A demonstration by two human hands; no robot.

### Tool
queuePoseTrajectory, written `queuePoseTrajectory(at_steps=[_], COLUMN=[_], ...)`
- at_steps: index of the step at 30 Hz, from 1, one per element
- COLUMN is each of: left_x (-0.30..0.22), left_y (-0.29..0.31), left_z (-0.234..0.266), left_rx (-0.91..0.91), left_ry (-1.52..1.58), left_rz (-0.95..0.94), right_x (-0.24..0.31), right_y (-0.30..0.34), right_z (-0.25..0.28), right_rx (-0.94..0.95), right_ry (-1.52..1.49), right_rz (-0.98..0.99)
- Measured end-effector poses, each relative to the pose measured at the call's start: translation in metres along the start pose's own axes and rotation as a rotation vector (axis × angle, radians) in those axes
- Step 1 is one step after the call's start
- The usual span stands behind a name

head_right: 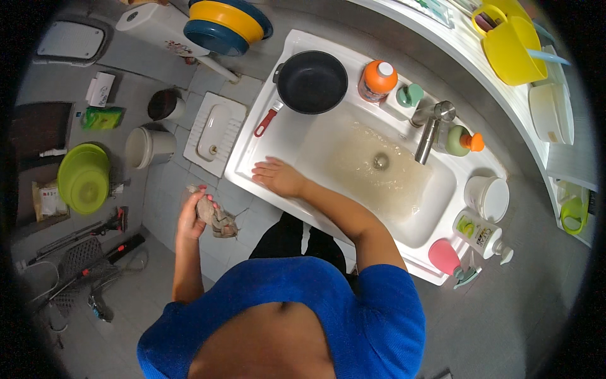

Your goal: The person washes a cloth in the sink, wrings it out, and hangs it on a wall hook. They then pick up a squeegee and push water across the tiled floor toward the drain. Finally, they wash their hands and dry them with a towel.

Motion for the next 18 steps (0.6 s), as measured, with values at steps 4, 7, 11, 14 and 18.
queuePoseTrajectory(at_steps=[4, 7, 11, 14, 18], left_x=[-0.002, -0.001, -0.001, 0.002, 0.001], left_y=[0.01, 0.015, 0.016, 0.015, 0.016], left_z=[0.017, 0.038, 0.066, 0.079, 0.073], left_rx=[-0.003, -0.051, -0.129, -0.175, -0.155], left_ry=[0.018, 0.024, -0.008, 0.016, 0.02], left_rz=[-0.005, -0.015, -0.028, -0.03, -0.034], right_x=[-0.037, -0.059, -0.087, -0.066, -0.007], right_y=[0.021, 0.084, 0.192, 0.161, 0.046], right_z=[0.027, 0.054, 0.052, 0.034, 0.021], right_rx=[0.001, -0.214, -0.26, -0.135, -0.303], right_ry=[0.451, 0.681, 0.587, 0.078, 0.11], right_rz=[-0.513, -0.661, -1.395, -1.352, -0.804])
Point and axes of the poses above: each hand's wrist, its own y-axis away from the middle knuckle, its own z-axis out of the back of the hand, x = y × z, the point moved 3 cm from there along -y, towards the middle knuckle, and after that the axes turned 2 degrees about -x, right-handed, at the moved point
